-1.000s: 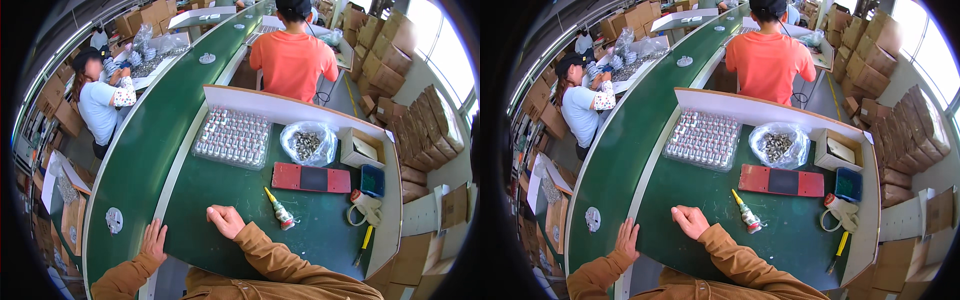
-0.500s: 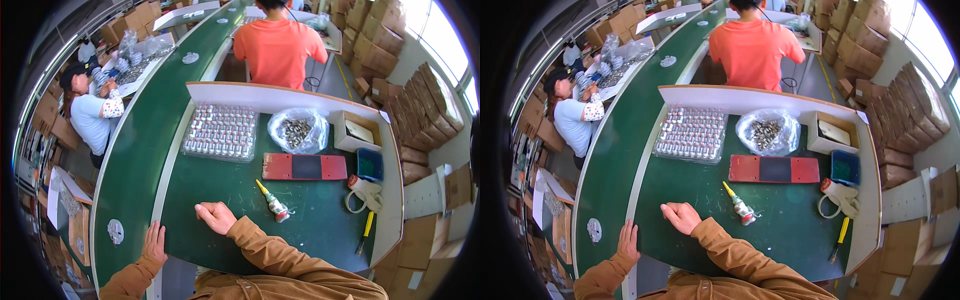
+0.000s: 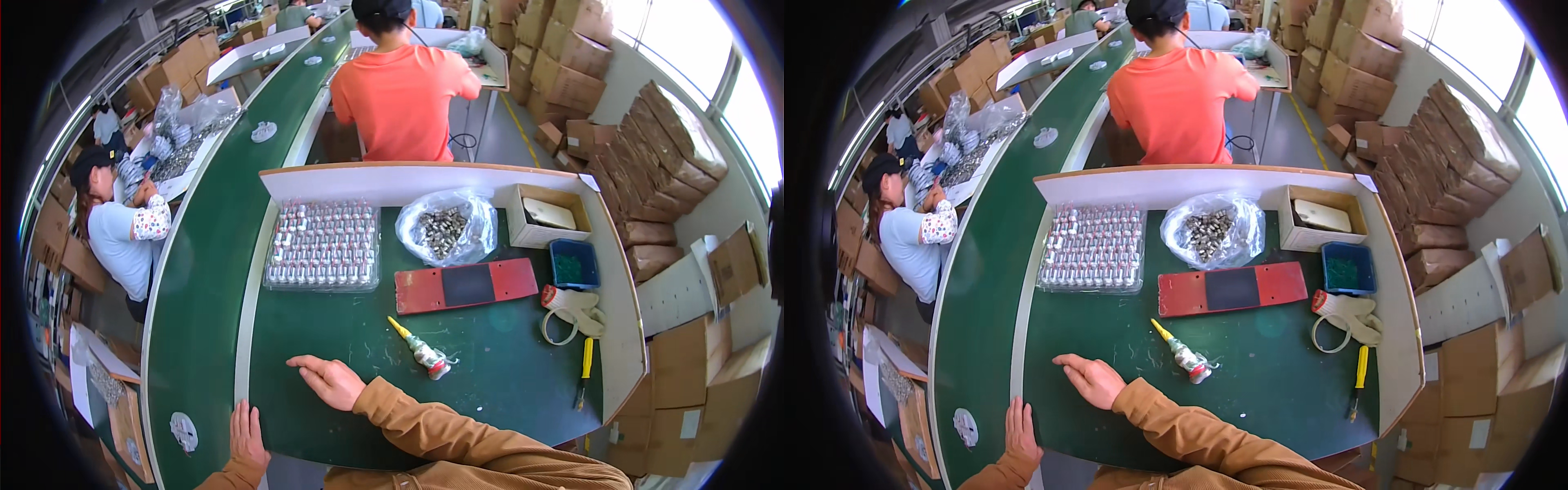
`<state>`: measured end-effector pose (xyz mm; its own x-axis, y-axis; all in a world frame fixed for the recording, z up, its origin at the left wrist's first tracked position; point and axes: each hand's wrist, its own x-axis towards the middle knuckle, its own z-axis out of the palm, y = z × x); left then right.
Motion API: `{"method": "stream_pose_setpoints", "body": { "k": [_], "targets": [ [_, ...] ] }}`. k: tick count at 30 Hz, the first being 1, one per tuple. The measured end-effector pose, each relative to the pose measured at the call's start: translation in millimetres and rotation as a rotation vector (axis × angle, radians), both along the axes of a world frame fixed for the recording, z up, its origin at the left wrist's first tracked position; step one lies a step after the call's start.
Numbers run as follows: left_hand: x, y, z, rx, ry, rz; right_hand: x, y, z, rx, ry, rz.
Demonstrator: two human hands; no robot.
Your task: Assembling small circular electronic parts by inserting internal components into a housing and applying adhesive.
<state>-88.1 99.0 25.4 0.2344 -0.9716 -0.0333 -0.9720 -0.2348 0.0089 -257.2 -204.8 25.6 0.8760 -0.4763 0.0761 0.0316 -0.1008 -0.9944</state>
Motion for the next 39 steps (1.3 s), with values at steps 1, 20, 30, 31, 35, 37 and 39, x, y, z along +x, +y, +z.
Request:
{"method": "stream_pose_setpoints", "body": {
  "k": [1,20,30,31,35,37,39],
  "targets": [
    [1.6,-3.3,-0.6,0.000,-0.004,-0.012,1.9,-1.0,-0.4,0.000,-0.004,-0.012],
    [4.4,17.7,-9.9,-0.077,-0.048,-0.008,-125.5,-16.8,193.8,-0.749,-1.033,-0.308],
    [-15.3,-12.5,10.0,0.033,-0.018,0.067,-140.4,-35.3,195.7,-0.940,-0.824,-0.139],
    [-10.7,-8.2,6.9,0.034,-0.018,0.062,-144.0,-34.5,192.6,-0.941,-0.821,-0.144],
    [4.1,-6.0,-12.6,-0.045,-0.083,-0.023,-156.1,-36.6,186.7,-0.813,-0.819,-0.164],
    [-5.4,-24.4,-1.1,-0.049,0.005,0.094,-155.3,-42.5,181.4,-0.751,-0.810,-0.161],
    [-16.2,-42.4,11.1,-0.048,0.180,0.323,-153.1,-49.3,178.1,-0.694,-0.798,-0.158]
  ]
}}
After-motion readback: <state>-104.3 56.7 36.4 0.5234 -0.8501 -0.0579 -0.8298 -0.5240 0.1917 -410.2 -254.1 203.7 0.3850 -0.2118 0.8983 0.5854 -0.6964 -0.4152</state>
